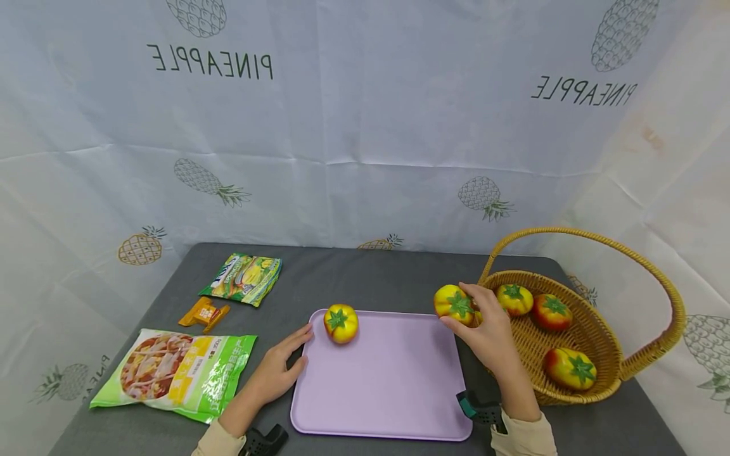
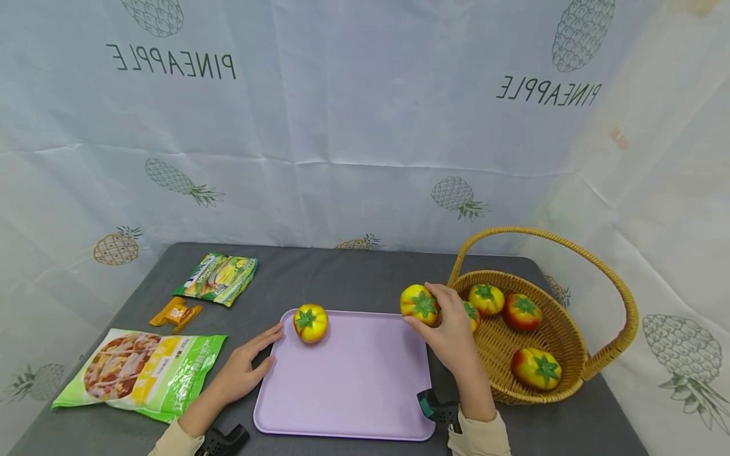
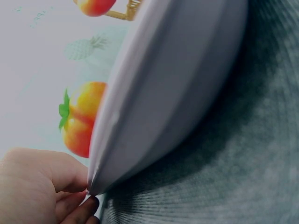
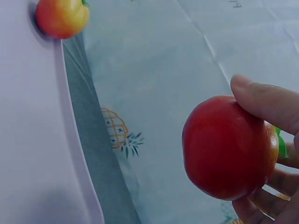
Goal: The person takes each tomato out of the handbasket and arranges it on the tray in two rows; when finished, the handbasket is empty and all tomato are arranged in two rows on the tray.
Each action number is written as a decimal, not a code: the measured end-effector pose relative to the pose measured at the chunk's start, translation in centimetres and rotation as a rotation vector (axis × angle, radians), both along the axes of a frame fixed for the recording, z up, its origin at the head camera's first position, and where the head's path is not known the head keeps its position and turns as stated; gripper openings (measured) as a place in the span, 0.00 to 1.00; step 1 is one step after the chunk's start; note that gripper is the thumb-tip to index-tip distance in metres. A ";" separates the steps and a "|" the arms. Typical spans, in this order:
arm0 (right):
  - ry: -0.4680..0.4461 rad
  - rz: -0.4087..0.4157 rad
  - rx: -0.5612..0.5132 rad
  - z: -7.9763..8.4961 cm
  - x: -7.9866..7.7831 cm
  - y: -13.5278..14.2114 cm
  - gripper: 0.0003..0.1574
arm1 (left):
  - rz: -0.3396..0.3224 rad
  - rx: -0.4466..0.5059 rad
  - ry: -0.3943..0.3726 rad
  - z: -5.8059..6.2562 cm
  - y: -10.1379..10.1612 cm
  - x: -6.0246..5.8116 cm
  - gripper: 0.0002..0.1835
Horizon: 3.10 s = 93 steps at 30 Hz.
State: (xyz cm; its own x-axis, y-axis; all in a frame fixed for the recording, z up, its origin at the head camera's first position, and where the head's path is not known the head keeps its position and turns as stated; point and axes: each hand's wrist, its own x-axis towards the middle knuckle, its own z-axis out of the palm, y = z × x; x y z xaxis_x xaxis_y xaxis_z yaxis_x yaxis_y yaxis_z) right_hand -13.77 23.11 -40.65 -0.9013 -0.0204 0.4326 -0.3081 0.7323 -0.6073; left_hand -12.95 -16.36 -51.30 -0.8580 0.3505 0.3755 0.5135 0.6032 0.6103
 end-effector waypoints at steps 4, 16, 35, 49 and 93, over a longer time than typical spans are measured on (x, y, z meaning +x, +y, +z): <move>0.014 0.035 -0.004 -0.5 -0.1 -1.0 0.42 | 0.000 0.001 -0.006 0.0 0.0 0.0 0.24; -0.023 0.127 -0.045 -3.2 -0.8 -4.1 0.43 | 0.000 0.004 -0.063 0.0 0.0 0.0 0.24; -0.089 0.224 -0.031 -5.9 -1.0 -8.3 0.43 | 0.003 0.003 -0.033 0.1 0.0 0.0 0.25; -0.115 0.239 -0.032 -6.1 -2.0 -9.5 0.43 | -0.006 0.011 -0.048 0.0 -0.1 0.0 0.24; -0.212 0.284 0.017 -6.9 -3.2 -10.2 0.51 | 0.007 -0.007 0.012 -0.1 0.1 0.1 0.25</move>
State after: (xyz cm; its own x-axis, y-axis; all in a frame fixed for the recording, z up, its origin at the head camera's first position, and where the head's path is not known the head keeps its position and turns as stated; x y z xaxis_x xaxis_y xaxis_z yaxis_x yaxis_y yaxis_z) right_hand -16.93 12.92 -47.59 -0.9283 -0.2891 0.2336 -0.3693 0.6462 -0.6678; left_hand -12.90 -16.26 -51.36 -0.8559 0.3471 0.3832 0.5164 0.6111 0.5999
